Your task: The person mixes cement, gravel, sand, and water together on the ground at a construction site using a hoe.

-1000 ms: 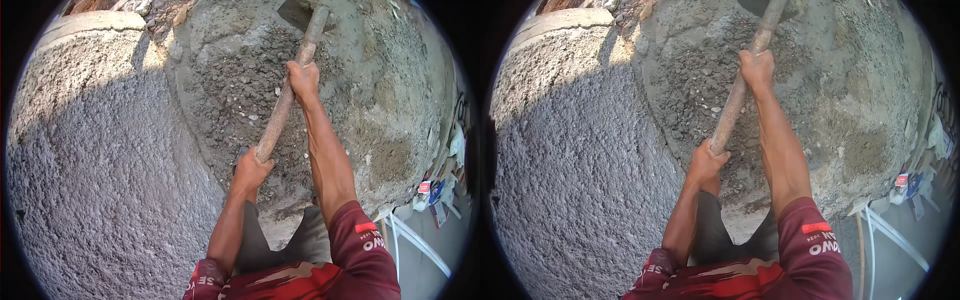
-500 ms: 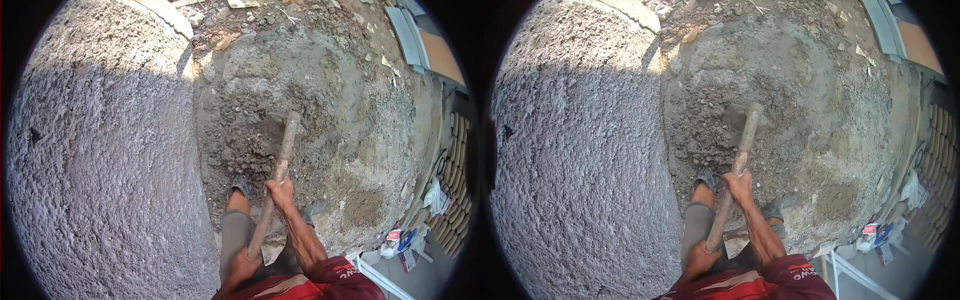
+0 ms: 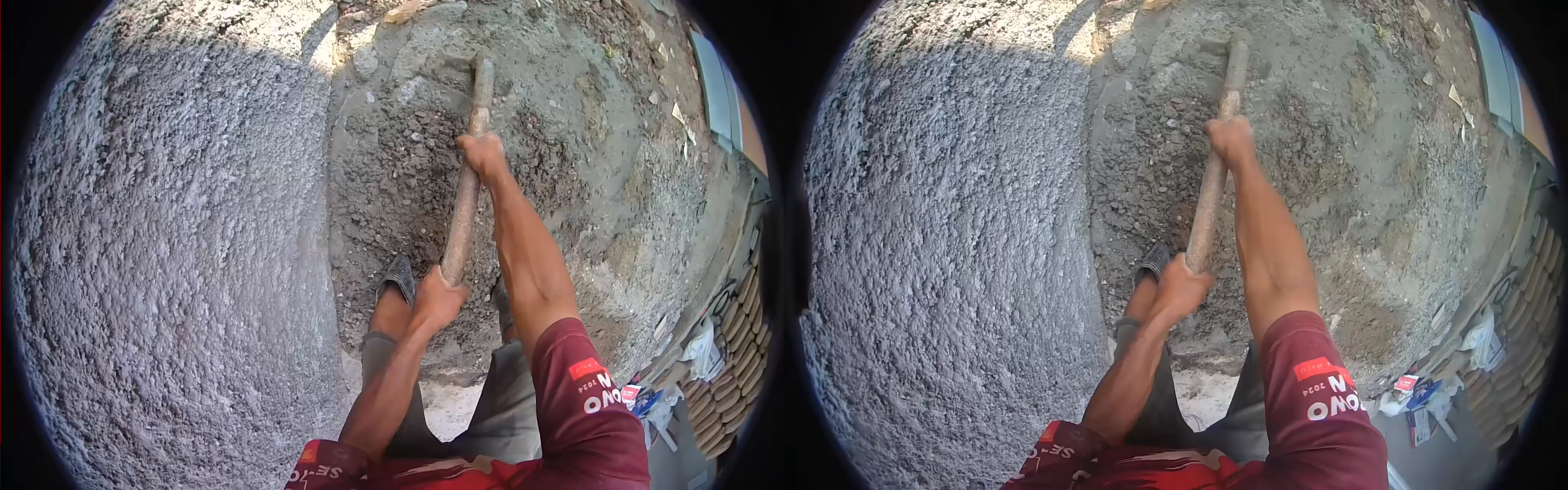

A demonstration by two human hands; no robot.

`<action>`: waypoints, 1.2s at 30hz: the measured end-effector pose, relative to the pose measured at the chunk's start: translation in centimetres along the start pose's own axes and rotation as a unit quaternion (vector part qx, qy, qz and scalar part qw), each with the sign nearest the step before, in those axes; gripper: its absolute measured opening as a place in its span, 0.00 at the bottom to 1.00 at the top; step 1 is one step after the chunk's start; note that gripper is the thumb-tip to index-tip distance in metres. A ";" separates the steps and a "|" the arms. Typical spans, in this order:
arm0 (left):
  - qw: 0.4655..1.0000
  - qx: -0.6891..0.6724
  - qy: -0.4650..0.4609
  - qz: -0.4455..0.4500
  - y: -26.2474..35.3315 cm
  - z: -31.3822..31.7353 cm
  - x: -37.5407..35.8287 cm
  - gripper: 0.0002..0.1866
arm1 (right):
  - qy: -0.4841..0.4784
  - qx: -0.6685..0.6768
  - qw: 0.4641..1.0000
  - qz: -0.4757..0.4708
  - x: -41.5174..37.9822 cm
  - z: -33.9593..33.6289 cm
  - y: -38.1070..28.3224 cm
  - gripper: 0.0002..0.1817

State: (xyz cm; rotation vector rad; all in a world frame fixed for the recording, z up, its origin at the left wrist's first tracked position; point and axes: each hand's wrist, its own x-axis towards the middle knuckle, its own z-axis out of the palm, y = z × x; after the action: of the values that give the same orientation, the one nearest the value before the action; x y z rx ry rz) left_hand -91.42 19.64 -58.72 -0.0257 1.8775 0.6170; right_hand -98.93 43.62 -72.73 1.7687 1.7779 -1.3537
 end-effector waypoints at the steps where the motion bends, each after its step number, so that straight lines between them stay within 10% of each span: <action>1: 0.998 -0.053 -0.026 -0.037 -3.4 0.5 -1.6 0.16 | -0.037 -0.011 0.999 0.009 -3.5 1.2 1.1 0.30; 3: 0.973 -0.123 -0.093 -0.173 -1.6 -1.4 -8.0 0.20 | -0.034 -0.059 0.998 0.018 -8.4 3.2 4.6 0.28; 15: 0.984 -0.078 -0.003 -0.163 1.0 12.7 -30.9 0.29 | -0.152 0.109 0.978 -0.096 -27.3 -13.1 11.0 0.12; 19: 0.987 -0.156 -0.019 -0.035 4.2 8.7 -29.2 0.35 | -0.152 0.285 0.938 -0.124 -27.0 -19.8 4.4 0.11; 21: 0.964 -0.066 0.219 0.133 5.3 3.7 -29.1 0.33 | -0.140 0.313 0.933 -0.109 -25.2 -24.3 1.7 0.08; 25: 0.609 0.171 0.739 0.233 7.8 -13.1 -34.3 0.31 | -0.219 0.314 0.923 -0.039 -22.0 -37.1 -0.6 0.12; 29: 0.299 0.304 0.904 0.013 4.8 -25.9 -43.6 0.41 | -0.246 0.344 0.904 0.069 -22.3 -47.2 2.1 0.09; 34: 0.256 0.192 0.947 -0.040 -0.9 -29.4 -49.1 0.44 | -0.140 0.355 0.901 0.207 -23.3 -53.1 14.4 0.10; 36: 0.258 0.152 0.952 -0.059 -3.1 -29.8 -49.8 0.45 | -0.259 0.210 0.943 -0.025 -31.9 -55.6 18.2 0.17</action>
State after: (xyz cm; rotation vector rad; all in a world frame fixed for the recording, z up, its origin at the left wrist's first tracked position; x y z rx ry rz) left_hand -96.71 -9.15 -8.50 -1.1791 4.2257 -0.5297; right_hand -53.98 62.44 -27.23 1.3519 1.3205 -2.1049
